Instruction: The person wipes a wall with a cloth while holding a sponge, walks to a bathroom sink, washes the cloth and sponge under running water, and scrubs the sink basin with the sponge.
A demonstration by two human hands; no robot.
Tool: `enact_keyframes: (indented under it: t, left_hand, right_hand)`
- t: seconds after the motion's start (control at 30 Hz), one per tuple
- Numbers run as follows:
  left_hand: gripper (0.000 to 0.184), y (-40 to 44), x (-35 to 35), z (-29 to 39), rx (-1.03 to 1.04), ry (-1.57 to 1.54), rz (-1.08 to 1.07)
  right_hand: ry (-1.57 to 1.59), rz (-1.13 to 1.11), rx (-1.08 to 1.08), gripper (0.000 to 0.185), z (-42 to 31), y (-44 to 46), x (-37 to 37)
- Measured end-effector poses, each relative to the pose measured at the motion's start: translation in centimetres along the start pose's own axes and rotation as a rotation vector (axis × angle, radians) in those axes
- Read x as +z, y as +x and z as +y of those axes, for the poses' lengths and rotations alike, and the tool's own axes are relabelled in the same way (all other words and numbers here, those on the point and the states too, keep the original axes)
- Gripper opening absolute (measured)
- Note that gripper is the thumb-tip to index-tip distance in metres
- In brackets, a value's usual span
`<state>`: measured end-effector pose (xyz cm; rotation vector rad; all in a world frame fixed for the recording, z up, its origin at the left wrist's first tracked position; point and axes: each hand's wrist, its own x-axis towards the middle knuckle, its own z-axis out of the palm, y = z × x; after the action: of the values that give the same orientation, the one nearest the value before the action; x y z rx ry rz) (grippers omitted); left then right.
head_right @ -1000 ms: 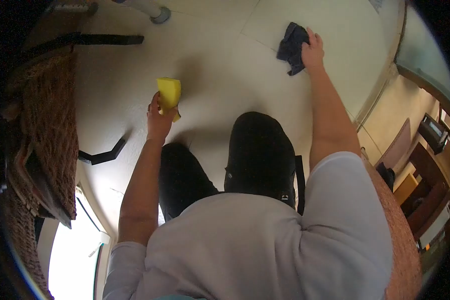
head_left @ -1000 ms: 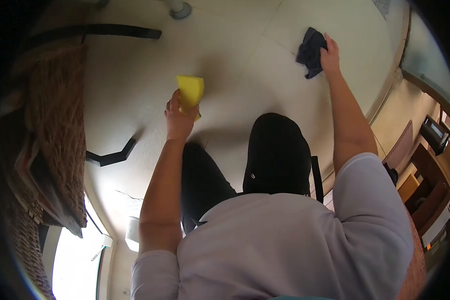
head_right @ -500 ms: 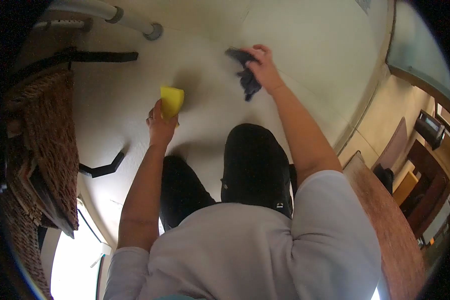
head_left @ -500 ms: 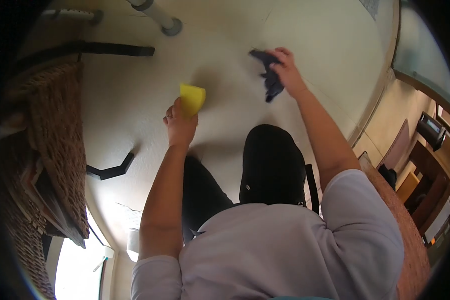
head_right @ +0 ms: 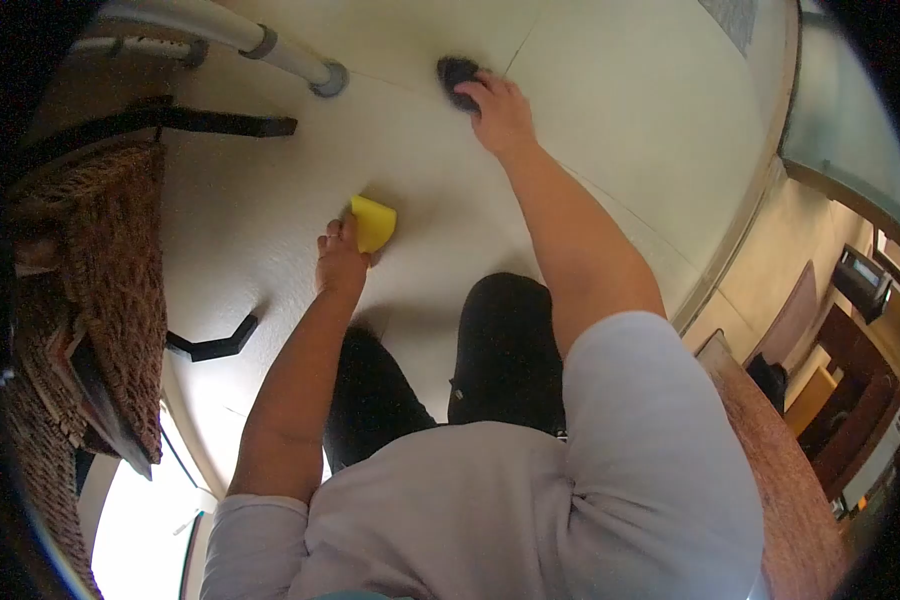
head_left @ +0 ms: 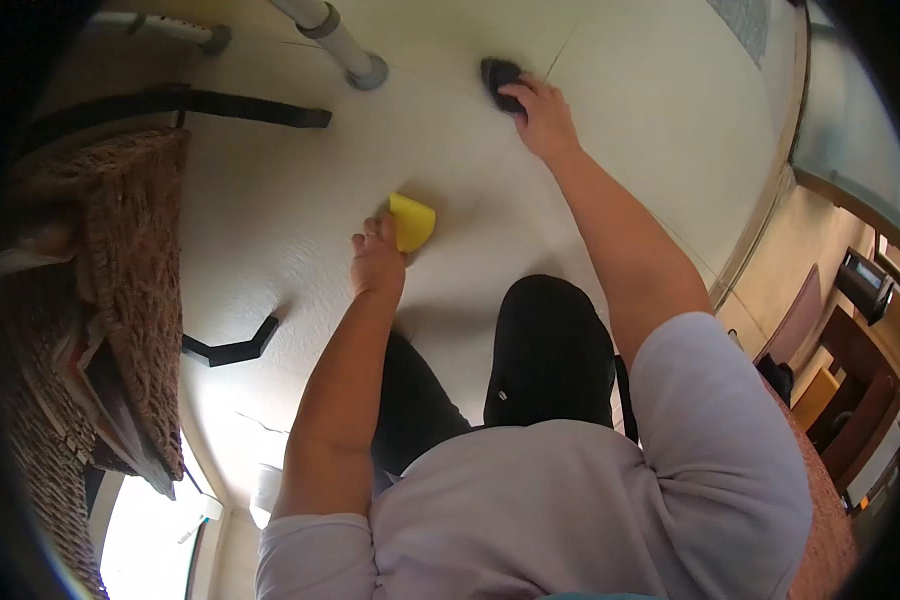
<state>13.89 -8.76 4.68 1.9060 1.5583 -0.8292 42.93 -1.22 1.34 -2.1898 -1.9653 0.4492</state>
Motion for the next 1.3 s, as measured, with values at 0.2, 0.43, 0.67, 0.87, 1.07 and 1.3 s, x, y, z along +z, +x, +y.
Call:
enact_keyframes:
  t: [0.2,0.43,0.67,0.87,1.07,1.3]
  left_hand:
    - [0.054,-0.1,-1.1,0.1,0.05,0.092,-0.091]
    - [0.051,-0.3,-1.0,-0.2,0.174,0.287,-0.007]
    - [0.066,0.4,-0.2,-0.4,0.164,0.336,0.014]
    - [0.071,0.3,0.2,-0.4,0.09,0.055,0.024]
    - [0.069,0.3,-0.4,-0.3,0.104,0.161,-0.021]
    - [0.071,0.4,0.0,-0.2,0.123,0.281,-0.013]
  right_hand:
    - [1.568,-0.305,0.584,0.039,1.5,0.3,-5.4]
    - [0.05,0.138,0.206,0.044,4.1,3.2,-1.2]
    - [0.048,0.099,-0.037,0.039,-3.4,-3.7,1.6]
    - [1.087,-0.491,0.457,0.029,-6.5,-5.8,-2.6]
    - [1.394,-0.221,0.684,0.03,-1.1,-3.7,-3.8]
    - [0.863,-0.054,0.444,0.036,-5.2,-1.3,0.1]
